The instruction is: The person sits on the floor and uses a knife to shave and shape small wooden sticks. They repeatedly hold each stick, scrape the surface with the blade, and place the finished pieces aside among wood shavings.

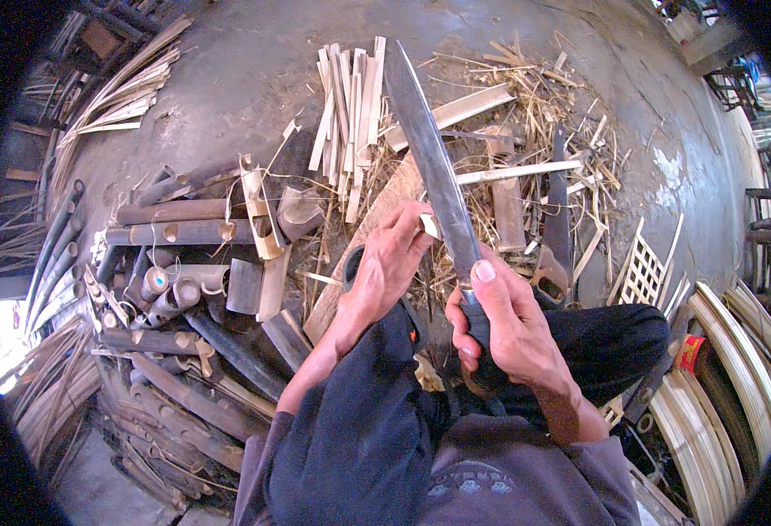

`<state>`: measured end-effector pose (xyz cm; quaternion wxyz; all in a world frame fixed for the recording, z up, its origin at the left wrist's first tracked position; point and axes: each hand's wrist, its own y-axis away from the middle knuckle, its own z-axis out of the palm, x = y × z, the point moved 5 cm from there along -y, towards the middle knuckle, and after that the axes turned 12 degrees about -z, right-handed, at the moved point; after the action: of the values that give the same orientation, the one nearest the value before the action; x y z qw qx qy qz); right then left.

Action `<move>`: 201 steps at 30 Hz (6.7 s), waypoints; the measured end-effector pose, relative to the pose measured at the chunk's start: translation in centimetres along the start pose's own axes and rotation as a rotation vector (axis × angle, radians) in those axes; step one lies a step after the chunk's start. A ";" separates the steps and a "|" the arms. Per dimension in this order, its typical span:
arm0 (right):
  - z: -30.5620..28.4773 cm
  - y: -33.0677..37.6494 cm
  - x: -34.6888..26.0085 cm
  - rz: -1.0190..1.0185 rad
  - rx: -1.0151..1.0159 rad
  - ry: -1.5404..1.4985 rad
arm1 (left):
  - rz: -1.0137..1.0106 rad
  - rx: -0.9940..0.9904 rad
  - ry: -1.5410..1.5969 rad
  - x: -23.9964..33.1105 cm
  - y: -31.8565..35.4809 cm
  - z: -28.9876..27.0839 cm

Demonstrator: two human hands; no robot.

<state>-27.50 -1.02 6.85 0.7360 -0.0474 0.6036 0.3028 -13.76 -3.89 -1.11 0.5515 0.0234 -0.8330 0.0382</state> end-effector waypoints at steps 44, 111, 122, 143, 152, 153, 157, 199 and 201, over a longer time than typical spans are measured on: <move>0.4 -1.6 0.3 -0.411 -0.078 0.469 | -0.095 0.037 -0.091 -2.0 0.2 -0.7; -11.8 -9.2 28.1 0.113 0.123 0.679 | -0.295 0.722 -0.347 -4.4 1.5 -14.6; -7.2 -5.4 11.0 -0.106 0.030 0.271 | -0.031 0.293 0.326 -4.9 -5.5 -3.1; -2.6 -1.3 -0.8 -0.252 0.047 0.097 | 0.058 0.102 0.641 -1.6 -5.4 1.4; -2.0 -1.2 -1.2 -0.198 0.084 0.081 | 0.040 0.015 0.720 -0.8 -4.3 1.8; -2.0 -1.3 -1.2 -0.200 0.094 0.090 | 0.044 0.013 0.781 -1.1 -4.5 2.0; -2.3 -1.5 -1.1 -0.159 0.081 0.067 | 0.103 -0.146 0.787 -2.8 -4.1 2.9; -1.2 -1.6 -1.3 -0.153 0.050 0.252 | 0.023 -0.050 0.737 -1.8 -3.3 3.2; -1.4 -1.3 -1.6 -0.203 0.047 0.336 | 0.069 -0.049 0.667 -0.4 -3.4 2.4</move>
<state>-28.16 -3.25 7.53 0.6525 -0.1406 0.7171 0.2005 -15.57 -7.51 -2.27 0.7926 -0.0319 -0.6074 0.0426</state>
